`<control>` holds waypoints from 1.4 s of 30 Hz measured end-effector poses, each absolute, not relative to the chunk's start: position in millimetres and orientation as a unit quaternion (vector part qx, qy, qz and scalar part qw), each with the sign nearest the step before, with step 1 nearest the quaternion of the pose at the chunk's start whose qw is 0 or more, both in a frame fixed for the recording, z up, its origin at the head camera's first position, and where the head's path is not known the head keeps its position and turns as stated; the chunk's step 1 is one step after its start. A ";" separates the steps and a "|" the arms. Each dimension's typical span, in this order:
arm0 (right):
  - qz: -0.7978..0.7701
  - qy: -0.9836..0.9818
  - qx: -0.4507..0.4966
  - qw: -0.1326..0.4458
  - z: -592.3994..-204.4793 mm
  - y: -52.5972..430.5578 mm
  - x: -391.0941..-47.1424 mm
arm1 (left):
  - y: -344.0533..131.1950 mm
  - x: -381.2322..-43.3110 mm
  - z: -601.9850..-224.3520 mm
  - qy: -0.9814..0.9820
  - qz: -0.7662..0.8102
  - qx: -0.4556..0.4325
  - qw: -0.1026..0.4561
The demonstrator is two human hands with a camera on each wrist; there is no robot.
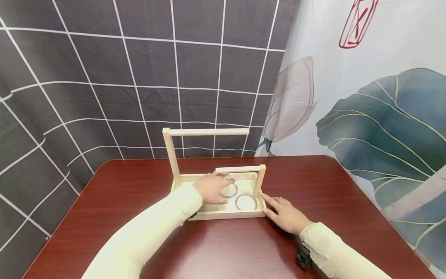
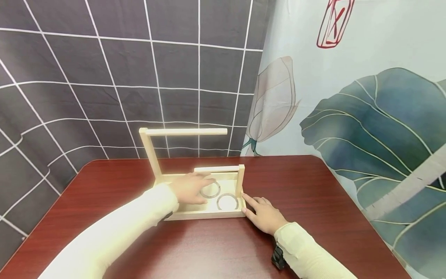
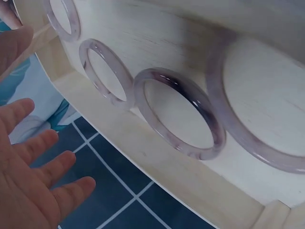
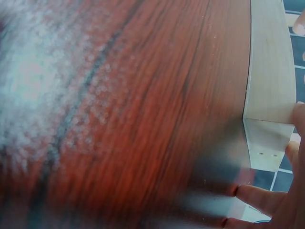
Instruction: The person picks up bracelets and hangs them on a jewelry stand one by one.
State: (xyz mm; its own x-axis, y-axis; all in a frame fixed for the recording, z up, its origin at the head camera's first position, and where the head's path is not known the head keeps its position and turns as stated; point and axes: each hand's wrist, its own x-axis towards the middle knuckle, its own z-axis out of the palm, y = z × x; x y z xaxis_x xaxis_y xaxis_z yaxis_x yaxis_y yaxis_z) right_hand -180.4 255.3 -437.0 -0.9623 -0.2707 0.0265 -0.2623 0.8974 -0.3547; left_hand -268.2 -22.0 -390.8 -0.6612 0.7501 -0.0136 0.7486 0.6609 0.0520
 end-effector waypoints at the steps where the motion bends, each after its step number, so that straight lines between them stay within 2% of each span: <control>1: -0.181 0.974 -0.138 0.012 -436.8 255.3 -180.1 | -20.1 -269.5 -391.6 0.911 0.019 0.412 0.020; 16: -0.185 0.973 -0.138 0.013 -436.4 257.2 -179.9 | 5.9 -278.0 -394.9 0.895 0.016 0.444 0.033; 31: -0.165 0.977 -0.136 0.017 -436.9 255.1 -179.1 | 34.0 -271.4 -395.7 0.890 -0.025 0.452 0.061; 42: -0.162 0.978 -0.127 0.023 -441.6 255.4 -180.5 | 40.5 -273.6 -401.5 0.880 0.003 0.467 0.092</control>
State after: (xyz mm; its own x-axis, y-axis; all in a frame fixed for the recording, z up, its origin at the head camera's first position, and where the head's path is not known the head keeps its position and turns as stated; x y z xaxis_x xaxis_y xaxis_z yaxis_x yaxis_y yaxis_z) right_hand -180.5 255.4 -441.6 -0.9669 -0.2553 -0.0045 -0.2402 0.9153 -0.3232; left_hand -273.6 40.5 -401.5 -0.5473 0.8218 -0.1586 0.8208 0.5640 0.0903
